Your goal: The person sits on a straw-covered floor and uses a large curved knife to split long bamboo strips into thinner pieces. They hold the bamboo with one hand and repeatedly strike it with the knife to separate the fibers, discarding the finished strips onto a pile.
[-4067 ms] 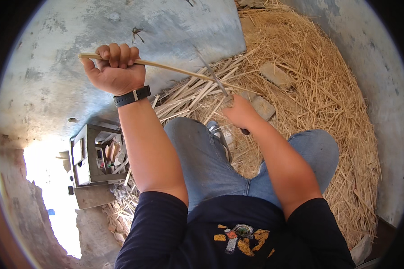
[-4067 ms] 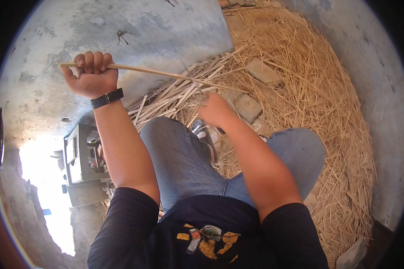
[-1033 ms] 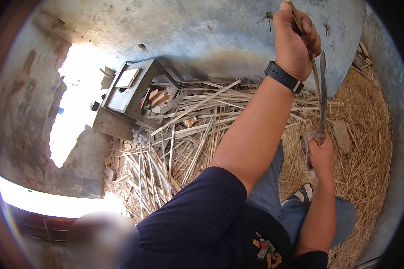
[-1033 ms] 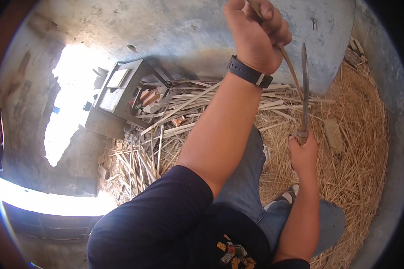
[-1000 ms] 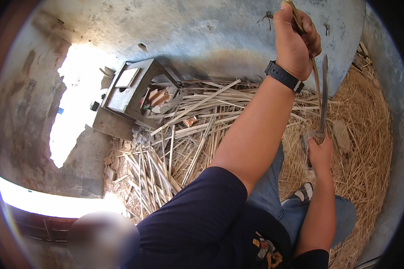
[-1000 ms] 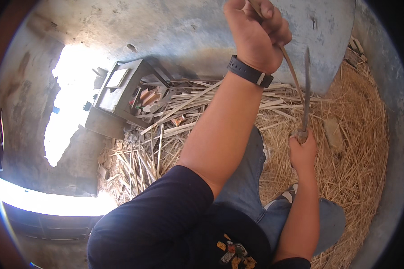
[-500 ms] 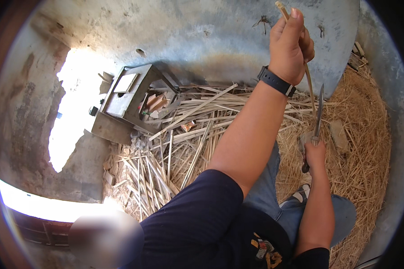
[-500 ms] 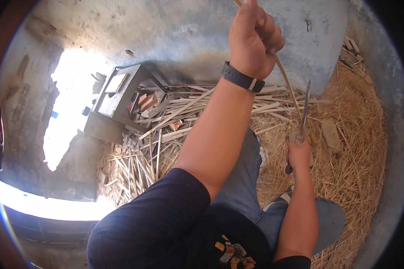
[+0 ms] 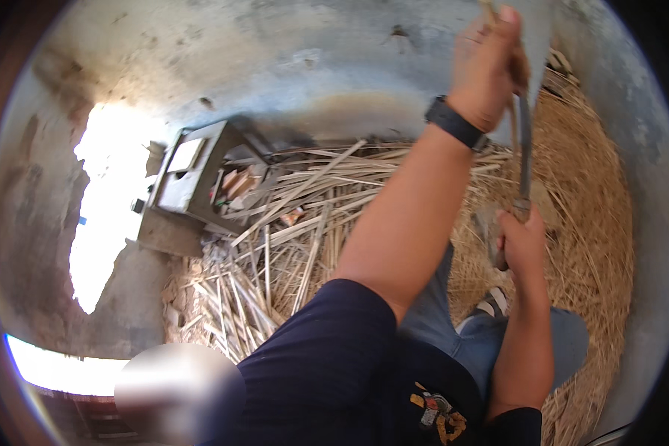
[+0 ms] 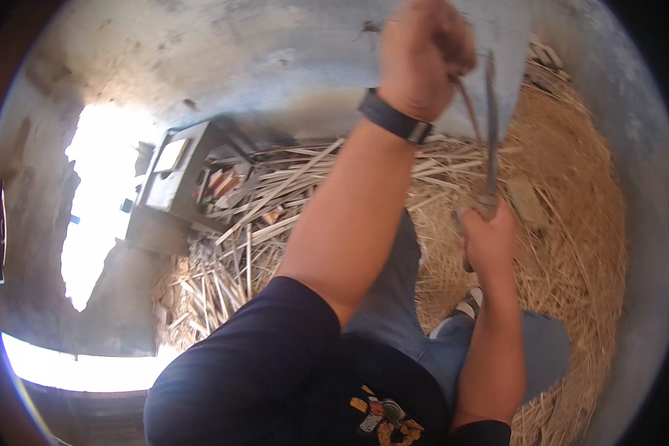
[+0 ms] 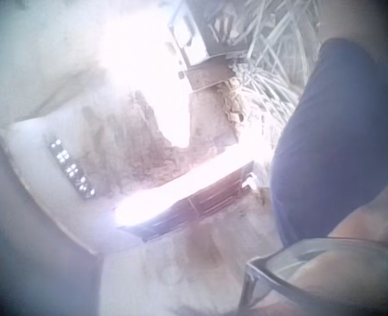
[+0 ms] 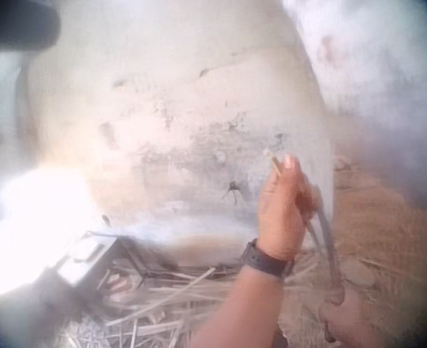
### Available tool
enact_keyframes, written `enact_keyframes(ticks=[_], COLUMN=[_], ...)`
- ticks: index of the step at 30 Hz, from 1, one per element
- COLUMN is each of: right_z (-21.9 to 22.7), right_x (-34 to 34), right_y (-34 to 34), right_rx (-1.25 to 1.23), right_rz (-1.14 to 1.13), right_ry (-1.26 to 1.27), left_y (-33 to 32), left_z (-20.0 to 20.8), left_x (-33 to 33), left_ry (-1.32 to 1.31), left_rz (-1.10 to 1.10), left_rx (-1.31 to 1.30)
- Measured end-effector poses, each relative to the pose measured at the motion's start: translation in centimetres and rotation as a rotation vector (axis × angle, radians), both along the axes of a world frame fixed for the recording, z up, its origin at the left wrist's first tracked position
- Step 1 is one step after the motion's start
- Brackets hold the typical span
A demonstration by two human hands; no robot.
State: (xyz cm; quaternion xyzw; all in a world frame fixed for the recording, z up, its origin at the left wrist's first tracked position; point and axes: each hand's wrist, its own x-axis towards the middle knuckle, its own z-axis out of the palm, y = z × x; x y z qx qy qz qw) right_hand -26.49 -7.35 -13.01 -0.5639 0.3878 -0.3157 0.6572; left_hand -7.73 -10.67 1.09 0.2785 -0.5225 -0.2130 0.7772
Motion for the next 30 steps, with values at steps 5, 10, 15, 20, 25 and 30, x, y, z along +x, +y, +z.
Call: enact_keyframes(ticks=[5, 10, 15, 20, 25, 30], right_z=[2.1, -0.7, -0.6, 0.9, 1.2, -0.1], right_x=[-2.3, -5.0, -7.1, -9.9, -10.0, -9.6], right_y=[2.0, 2.4, 0.0, -2.2, -2.9, -3.3], right_rx=[0.015, 0.084, 0.167, 0.157, 0.185, 0.216], right_rz=[-0.003, -0.065, -0.164, -0.317, -0.358, -0.31], right_ry=[-0.112, -0.113, -0.182, -0.295, -0.346, -0.369], left_y=[1.0, 0.9, 3.9, 7.4, 6.0, 4.8], left_z=[1.2, 1.8, 5.4, 9.9, 9.9, 9.2], left_x=[-1.6, -2.7, -3.7, -5.8, -4.7, -4.6], left_ry=[0.192, 0.098, -0.043, -0.111, -0.149, -0.162], left_rz=[0.11, 0.087, -0.007, 0.08, -0.121, -0.167], left_rx=[-0.032, -0.02, 0.066, 0.092, 0.186, 0.153])
